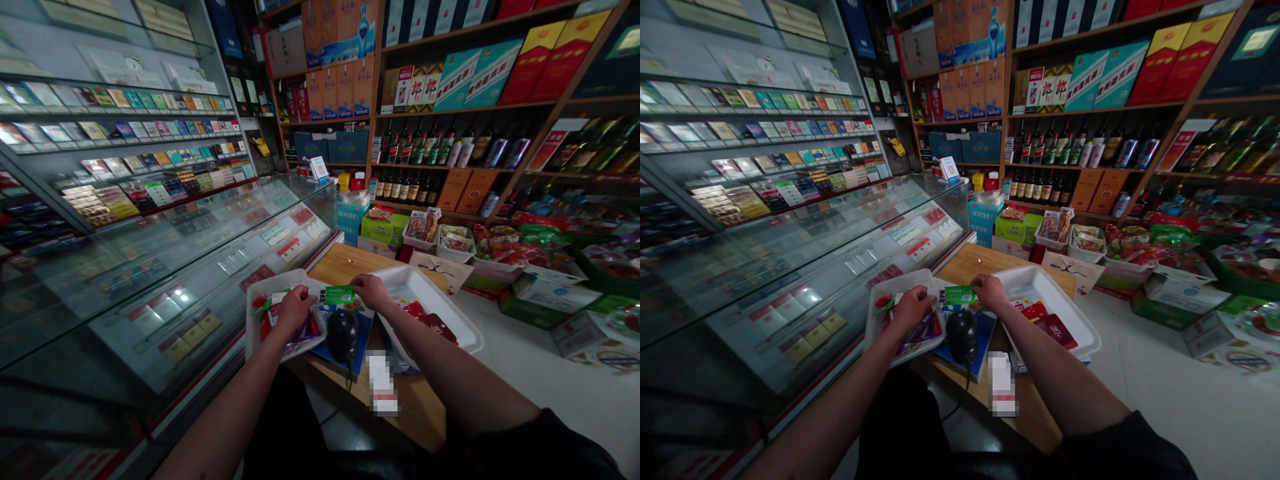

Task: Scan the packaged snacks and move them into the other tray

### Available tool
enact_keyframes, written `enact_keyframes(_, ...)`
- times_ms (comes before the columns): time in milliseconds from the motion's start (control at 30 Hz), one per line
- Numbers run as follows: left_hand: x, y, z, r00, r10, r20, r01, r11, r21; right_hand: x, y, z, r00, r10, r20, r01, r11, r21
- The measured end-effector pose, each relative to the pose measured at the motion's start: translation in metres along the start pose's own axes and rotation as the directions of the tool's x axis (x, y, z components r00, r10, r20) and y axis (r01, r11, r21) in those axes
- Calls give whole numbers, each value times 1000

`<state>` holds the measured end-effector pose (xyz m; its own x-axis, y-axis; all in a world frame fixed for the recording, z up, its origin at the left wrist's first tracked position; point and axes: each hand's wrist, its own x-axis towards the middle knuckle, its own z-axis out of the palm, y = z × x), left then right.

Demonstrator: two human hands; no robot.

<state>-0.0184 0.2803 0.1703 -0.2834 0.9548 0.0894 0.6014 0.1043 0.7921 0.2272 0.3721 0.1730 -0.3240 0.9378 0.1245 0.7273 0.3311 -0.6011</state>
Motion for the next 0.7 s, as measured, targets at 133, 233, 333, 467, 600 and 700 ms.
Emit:
enact_keyframes(133,0,18,16,995,98,-3,-98,995,29,-4,15,-21,999,25,-30,-25,1000,-10)
enact_keyframes(233,-1,33,32,992,124,32,-125,992,15,-9,29,-38,997,46,-55,-47,999,-17)
enact_keyframes(333,-2,51,49,986,162,38,-165,984,74,-14,46,-54,993,86,-76,-89,996,-32)
enact_keyframes(467,-7,76,73,978,202,50,-207,971,123,-21,69,-75,985,129,-115,-138,987,-77)
enact_keyframes(600,-13,97,97,969,210,127,-220,973,69,-29,95,-94,972,177,-153,-190,979,-75)
enact_keyframes(700,-21,109,116,968,178,179,-187,982,31,-37,114,-106,961,219,-168,-231,971,-58)
